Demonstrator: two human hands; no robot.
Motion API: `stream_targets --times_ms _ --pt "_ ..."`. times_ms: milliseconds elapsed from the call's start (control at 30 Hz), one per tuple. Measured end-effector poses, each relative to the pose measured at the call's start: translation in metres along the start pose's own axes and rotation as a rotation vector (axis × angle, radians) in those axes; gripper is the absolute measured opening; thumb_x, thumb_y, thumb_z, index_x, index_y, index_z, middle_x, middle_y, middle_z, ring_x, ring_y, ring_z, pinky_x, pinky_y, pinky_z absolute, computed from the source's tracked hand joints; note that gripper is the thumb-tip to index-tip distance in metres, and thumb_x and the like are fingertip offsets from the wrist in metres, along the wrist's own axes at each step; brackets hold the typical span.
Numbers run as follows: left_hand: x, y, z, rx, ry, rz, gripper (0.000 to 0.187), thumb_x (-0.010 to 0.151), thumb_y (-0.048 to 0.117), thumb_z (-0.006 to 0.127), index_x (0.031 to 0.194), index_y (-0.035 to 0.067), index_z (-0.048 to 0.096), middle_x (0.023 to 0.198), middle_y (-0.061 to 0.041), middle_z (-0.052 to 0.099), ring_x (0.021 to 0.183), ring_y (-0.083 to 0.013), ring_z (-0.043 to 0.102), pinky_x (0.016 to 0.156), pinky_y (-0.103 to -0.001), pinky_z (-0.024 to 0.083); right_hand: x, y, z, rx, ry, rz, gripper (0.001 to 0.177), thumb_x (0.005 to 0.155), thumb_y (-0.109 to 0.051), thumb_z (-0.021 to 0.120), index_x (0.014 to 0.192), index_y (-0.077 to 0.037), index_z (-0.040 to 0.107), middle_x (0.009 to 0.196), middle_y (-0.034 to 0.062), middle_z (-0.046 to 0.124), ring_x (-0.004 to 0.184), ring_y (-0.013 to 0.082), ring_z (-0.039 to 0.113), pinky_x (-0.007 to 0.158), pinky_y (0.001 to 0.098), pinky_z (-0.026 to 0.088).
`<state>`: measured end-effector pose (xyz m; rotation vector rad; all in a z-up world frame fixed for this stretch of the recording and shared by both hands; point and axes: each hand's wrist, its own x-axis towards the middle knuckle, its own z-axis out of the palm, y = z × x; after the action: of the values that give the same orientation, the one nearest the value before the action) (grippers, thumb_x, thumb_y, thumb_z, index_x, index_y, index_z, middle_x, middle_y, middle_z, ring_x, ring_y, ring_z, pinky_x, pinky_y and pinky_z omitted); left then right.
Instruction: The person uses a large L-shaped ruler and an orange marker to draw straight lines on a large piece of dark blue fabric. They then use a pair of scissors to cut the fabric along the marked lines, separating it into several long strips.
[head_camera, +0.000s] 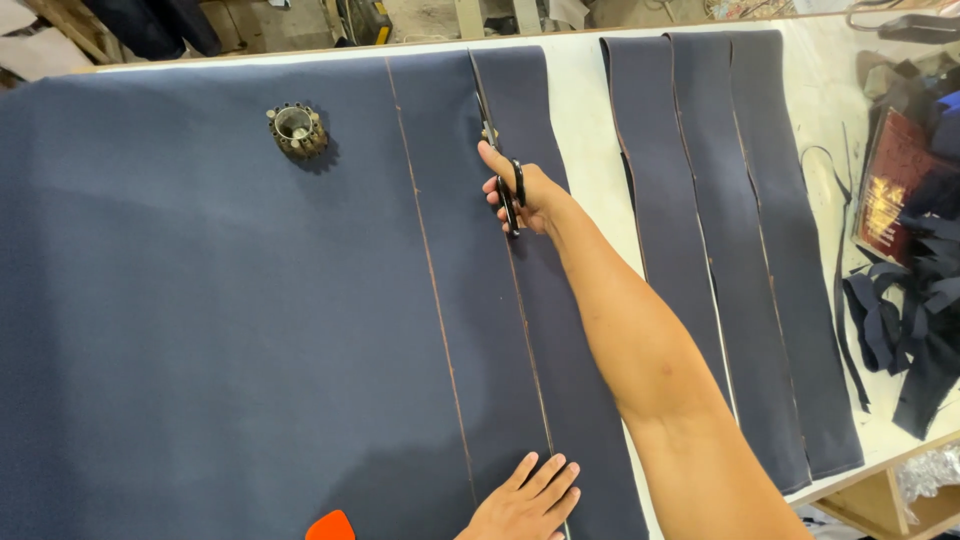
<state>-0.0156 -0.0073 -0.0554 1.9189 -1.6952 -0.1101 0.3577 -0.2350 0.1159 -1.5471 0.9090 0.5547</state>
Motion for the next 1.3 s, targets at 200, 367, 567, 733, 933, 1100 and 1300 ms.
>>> stream_targets --times_ms 200,367,567,733,933,1100,1300 --pt "0.004 0.001 -0.007 -0.016 0.066 0.001 0.049 0.109 0.037 0.059 0.144 0.003 0.065 0.163 -0.023 0.052 0.153 -0.0420 0.045 0.122 -0.061 0.035 0.015 0.003 -0.003 0.020 0.053 -0.032 0.055 0.083 -0.067 0.070 0.084 -0.013 0.061 0.066 -0.0026 0.053 0.050 0.0105 0.045 0.050 0.0277 0.039" --pt "0.007 -0.001 -0.003 0.025 0.017 -0.035 0.056 0.099 0.038 0.069 0.146 0.008 0.064 0.166 -0.018 0.048 0.156 -0.0360 0.041 0.123 -0.057 0.034 0.005 -0.012 -0.005 -0.046 -0.016 -0.006 0.067 0.074 -0.081 0.062 0.090 -0.016 0.058 0.074 -0.0018 0.057 0.056 0.0130 0.048 0.059 0.0290 0.046" --pt "0.013 0.001 -0.013 -0.035 0.262 -0.014 0.025 0.113 0.013 0.052 0.129 0.004 0.069 0.149 -0.023 0.064 0.139 -0.0416 0.060 0.115 -0.060 0.046 0.014 -0.016 -0.007 -0.021 -0.032 -0.004 0.071 0.074 -0.080 0.061 0.095 -0.013 0.059 0.082 0.0012 0.055 0.059 0.0154 0.048 0.064 0.0330 0.047" --pt "0.011 -0.001 -0.016 -0.074 0.208 -0.017 0.028 0.114 0.016 0.050 0.132 0.002 0.068 0.152 -0.024 0.061 0.143 -0.0423 0.056 0.116 -0.062 0.044 0.042 -0.012 -0.007 -0.006 0.007 -0.029 0.057 0.082 -0.069 0.067 0.088 -0.013 0.060 0.072 -0.0007 0.056 0.054 0.0120 0.047 0.055 0.0293 0.043" --pt "0.015 0.001 -0.023 -0.058 0.222 0.012 0.026 0.113 0.012 0.052 0.131 0.002 0.068 0.150 -0.024 0.062 0.140 -0.0438 0.058 0.114 -0.062 0.044 0.040 0.042 -0.008 0.081 0.102 -0.261 0.048 0.093 -0.051 0.073 0.078 -0.008 0.058 0.055 0.0047 0.051 0.041 0.0148 0.047 0.039 0.0308 0.039" --pt "0.005 -0.002 -0.006 0.061 0.001 0.040 0.063 0.091 0.042 0.075 0.144 0.011 0.065 0.166 -0.017 0.050 0.155 -0.0365 0.041 0.123 -0.059 0.030 -0.100 0.174 -0.026 -0.067 0.125 -0.404 0.026 0.097 -0.036 0.069 0.091 -0.012 0.060 0.041 0.0091 0.051 0.031 0.0180 0.045 0.037 0.0317 0.036" --pt "0.027 0.005 -0.037 -0.102 -0.128 0.004 0.058 0.094 0.035 0.072 0.143 0.004 0.065 0.162 -0.020 0.048 0.151 -0.0419 0.038 0.119 -0.071 0.021 -0.241 0.399 -0.039 -0.344 0.503 -0.095 0.032 0.086 -0.037 0.081 0.112 -0.020 0.072 0.070 -0.0004 0.076 0.057 0.0133 0.075 0.078 0.0268 0.058"
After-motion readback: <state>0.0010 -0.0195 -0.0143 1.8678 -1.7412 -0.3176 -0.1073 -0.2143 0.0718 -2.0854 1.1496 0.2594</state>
